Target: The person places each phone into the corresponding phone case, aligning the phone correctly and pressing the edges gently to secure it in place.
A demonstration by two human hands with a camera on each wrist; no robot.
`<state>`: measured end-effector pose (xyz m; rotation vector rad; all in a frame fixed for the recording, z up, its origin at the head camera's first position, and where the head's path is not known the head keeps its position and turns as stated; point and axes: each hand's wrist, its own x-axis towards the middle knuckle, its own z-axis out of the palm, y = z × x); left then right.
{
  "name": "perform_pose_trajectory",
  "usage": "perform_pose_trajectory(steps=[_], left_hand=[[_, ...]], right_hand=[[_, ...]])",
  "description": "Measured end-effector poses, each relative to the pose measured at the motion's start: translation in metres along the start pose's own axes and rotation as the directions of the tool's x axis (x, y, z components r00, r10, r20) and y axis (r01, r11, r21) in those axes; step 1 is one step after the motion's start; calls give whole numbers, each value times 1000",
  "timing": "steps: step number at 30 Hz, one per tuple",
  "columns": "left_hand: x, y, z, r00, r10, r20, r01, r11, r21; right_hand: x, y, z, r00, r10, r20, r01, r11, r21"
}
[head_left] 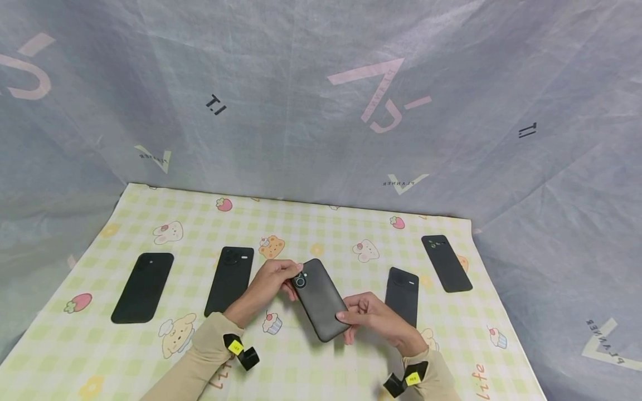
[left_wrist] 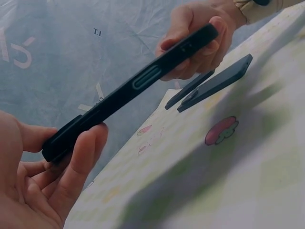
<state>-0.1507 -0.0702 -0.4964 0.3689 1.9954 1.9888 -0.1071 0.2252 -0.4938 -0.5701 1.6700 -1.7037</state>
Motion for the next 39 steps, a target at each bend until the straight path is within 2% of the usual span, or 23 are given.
perform_pose_trajectory(steps=[3, 11, 16, 21, 28, 31, 34, 39], left_hand=[[1, 0, 1, 1000, -10, -3, 10, 1000, -15], [3, -2, 2, 999, -34, 6, 34, 995, -94], [4, -4, 4, 999, -34, 1, 34, 989, -147], [5, -6, 8, 996, -61, -59, 51, 986, -159], [3, -2, 17, 976, -112, -189, 103, 993, -55], [0, 0, 20, 968, -118, -220, 112, 993, -39], [-4, 1, 22, 971, -120, -205, 111, 992, -54], [-12, 2, 26, 987, -116, -112, 107, 991, -85]], right_hand=[[0, 1, 0, 1000, 13, 3, -13, 1000, 13], [0, 4, 1, 997, -68, 26, 67, 997, 31], [0, 4, 3, 997, -70, 15, 69, 997, 39], [0, 6, 5, 999, -45, -16, 46, 997, 63], [3, 13, 10, 994, -66, -90, 72, 995, 69], [4, 14, 12, 992, -60, -114, 69, 995, 71], [6, 16, 14, 987, -62, -146, 73, 995, 71], [9, 16, 14, 974, -75, -216, 90, 994, 61]])
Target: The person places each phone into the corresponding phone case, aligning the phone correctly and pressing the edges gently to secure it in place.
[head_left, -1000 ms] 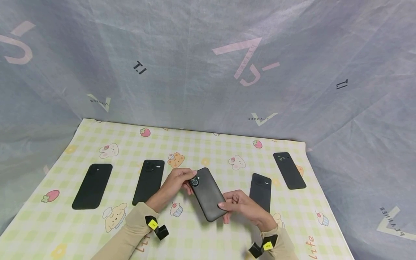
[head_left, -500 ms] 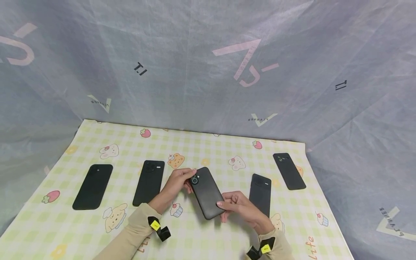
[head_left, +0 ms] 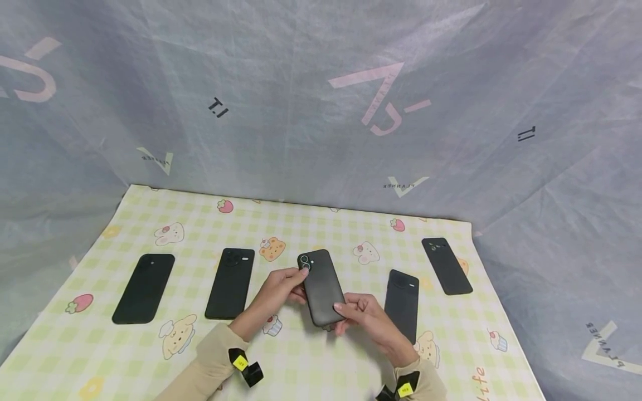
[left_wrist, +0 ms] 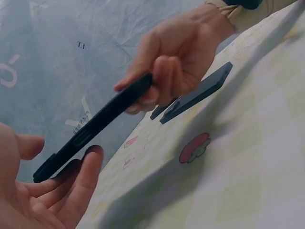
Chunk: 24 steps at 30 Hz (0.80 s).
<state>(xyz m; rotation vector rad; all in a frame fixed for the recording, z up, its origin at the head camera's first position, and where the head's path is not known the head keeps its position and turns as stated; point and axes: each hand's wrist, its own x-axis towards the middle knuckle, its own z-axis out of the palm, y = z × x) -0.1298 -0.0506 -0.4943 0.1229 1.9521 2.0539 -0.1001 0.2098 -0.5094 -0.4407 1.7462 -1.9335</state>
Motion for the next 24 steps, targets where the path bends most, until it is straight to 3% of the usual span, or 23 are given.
perform_pose_trajectory(steps=[4, 11, 24], left_hand=[[-7, 0, 4, 999, 30, 43, -30, 1000, 7], [-11, 0, 15, 997, 77, 12, -78, 991, 109], [-9, -3, 20, 995, 94, -10, -92, 987, 128]], right_hand=[[1, -2, 3, 999, -11, -45, 11, 1000, -1], [3, -7, 8, 996, -2, -84, 1, 1000, -7], [6, -9, 12, 994, 2, -109, -8, 998, -59]])
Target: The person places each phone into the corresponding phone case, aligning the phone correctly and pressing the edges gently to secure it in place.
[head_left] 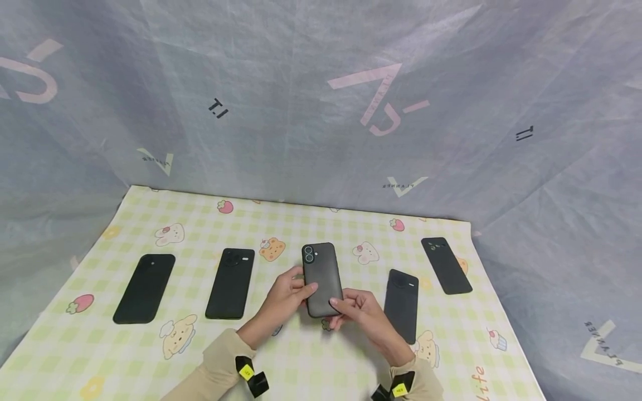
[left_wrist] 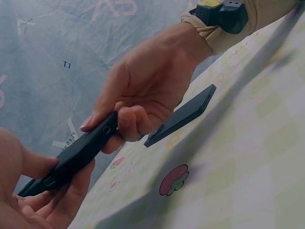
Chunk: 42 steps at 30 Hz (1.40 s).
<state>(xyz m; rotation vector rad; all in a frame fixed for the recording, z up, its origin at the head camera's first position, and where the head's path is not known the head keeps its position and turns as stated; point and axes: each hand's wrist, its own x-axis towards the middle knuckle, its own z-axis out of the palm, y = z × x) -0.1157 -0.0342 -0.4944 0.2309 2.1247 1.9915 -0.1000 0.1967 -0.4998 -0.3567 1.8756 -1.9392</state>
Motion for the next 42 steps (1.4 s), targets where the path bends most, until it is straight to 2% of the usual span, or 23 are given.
perform_pose_trajectory(steps=[8, 14, 17, 20, 25, 28, 30, 33, 36, 42], left_hand=[[6, -1, 3, 1000, -10, -19, 11, 1000, 25], [11, -2, 1, 999, -27, -41, 29, 998, 50], [14, -4, 0, 998, -41, -45, 44, 997, 63], [17, -6, -1, 998, -49, -44, 53, 994, 94], [21, -7, 1, 997, -56, -50, 63, 985, 160], [22, -7, 3, 997, -60, -38, 66, 980, 187], [22, -6, 4, 998, -66, -24, 69, 980, 189], [23, -6, 6, 998, -70, -10, 70, 980, 188], [23, -7, 6, 997, -73, -5, 72, 981, 182], [24, -9, 5, 997, -72, -11, 73, 977, 202]], right_hand=[[0, -3, -2, 999, 40, -24, -42, 995, -94], [-1, -5, -17, 994, 16, -109, -36, 983, -179], [-4, -7, -33, 980, -4, -201, -39, 977, -210], [-9, -12, -55, 954, -19, -299, -59, 966, -252], [-16, -23, -102, 917, -114, -383, -29, 937, -348], [-26, -32, -137, 878, -176, -446, -35, 905, -425], [-33, -38, -159, 842, -199, -501, -75, 877, -474], [-40, -46, -188, 808, -218, -548, -142, 830, -539], [-45, -52, -211, 790, -244, -563, -197, 768, -610], [-46, -54, -246, 786, -278, -552, -268, 652, -709]])
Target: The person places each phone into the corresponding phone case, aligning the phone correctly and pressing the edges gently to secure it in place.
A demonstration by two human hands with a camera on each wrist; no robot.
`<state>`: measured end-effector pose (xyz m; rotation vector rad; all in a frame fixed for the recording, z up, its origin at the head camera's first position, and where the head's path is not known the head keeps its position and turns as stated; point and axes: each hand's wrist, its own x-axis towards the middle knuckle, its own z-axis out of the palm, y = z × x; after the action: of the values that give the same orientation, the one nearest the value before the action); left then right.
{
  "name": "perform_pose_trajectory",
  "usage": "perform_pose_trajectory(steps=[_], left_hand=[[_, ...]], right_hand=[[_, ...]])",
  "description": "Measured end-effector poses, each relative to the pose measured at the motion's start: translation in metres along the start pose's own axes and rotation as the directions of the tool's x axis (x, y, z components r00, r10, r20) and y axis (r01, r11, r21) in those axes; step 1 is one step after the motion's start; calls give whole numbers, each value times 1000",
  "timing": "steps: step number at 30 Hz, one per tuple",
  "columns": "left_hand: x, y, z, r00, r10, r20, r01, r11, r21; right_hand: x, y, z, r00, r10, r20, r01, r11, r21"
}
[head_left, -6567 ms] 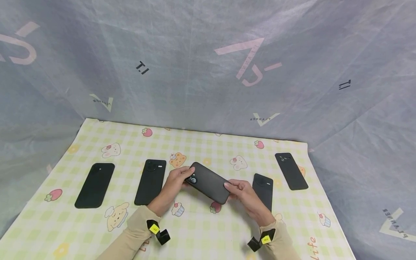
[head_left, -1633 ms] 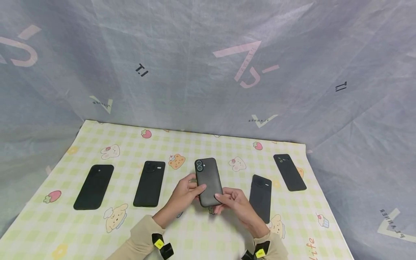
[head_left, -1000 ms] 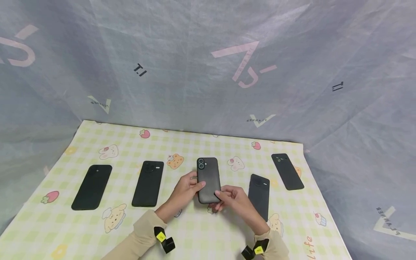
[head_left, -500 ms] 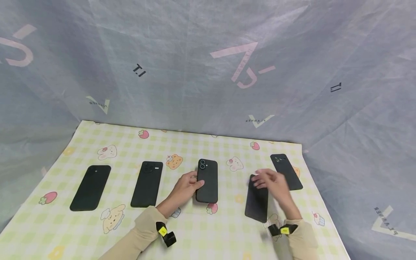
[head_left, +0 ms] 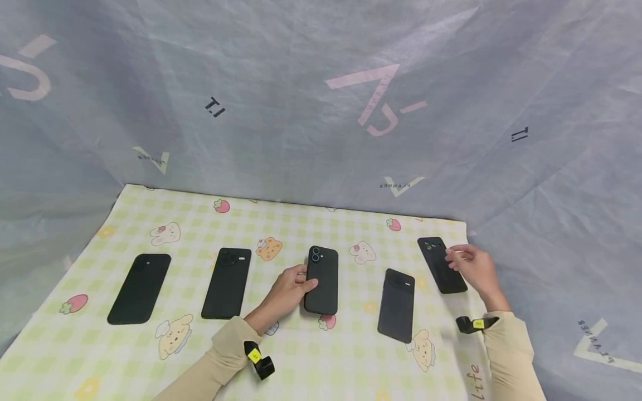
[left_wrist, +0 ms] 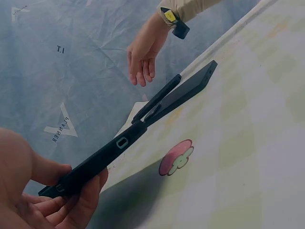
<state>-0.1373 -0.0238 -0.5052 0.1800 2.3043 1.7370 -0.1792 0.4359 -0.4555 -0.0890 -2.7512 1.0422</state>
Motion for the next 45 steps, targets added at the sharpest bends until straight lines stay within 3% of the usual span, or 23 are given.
perform_pose_trajectory(steps=[4, 9, 18, 27, 33, 37, 42, 45], left_hand=[[1, -2, 0, 1000, -9, -6, 9, 1000, 23], [3, -6, 0, 1000, -24, -15, 25, 998, 55], [6, -8, 0, 998, -66, -10, 66, 994, 87], [9, -12, 0, 996, -93, -11, 93, 990, 110], [7, -15, 1, 1000, -12, -15, 15, 976, 216], [5, -14, 4, 997, 38, -65, -17, 955, 295], [1, -9, 7, 987, 67, -148, -8, 929, 370], [-1, -7, 8, 984, 68, -164, 1, 922, 387]], right_hand=[[8, 14, -2, 998, 64, 10, -62, 989, -134], [13, 23, -2, 979, 176, 103, -147, 960, -240], [20, 27, -1, 945, 246, 215, -159, 922, -354], [19, 23, 7, 953, 225, 202, -139, 920, -368], [18, 27, 10, 950, 247, 189, -172, 923, -344], [16, 28, 10, 946, 266, 183, -197, 925, -326], [15, 28, 10, 940, 297, 166, -240, 924, -297], [14, 28, 10, 938, 309, 159, -256, 924, -285]])
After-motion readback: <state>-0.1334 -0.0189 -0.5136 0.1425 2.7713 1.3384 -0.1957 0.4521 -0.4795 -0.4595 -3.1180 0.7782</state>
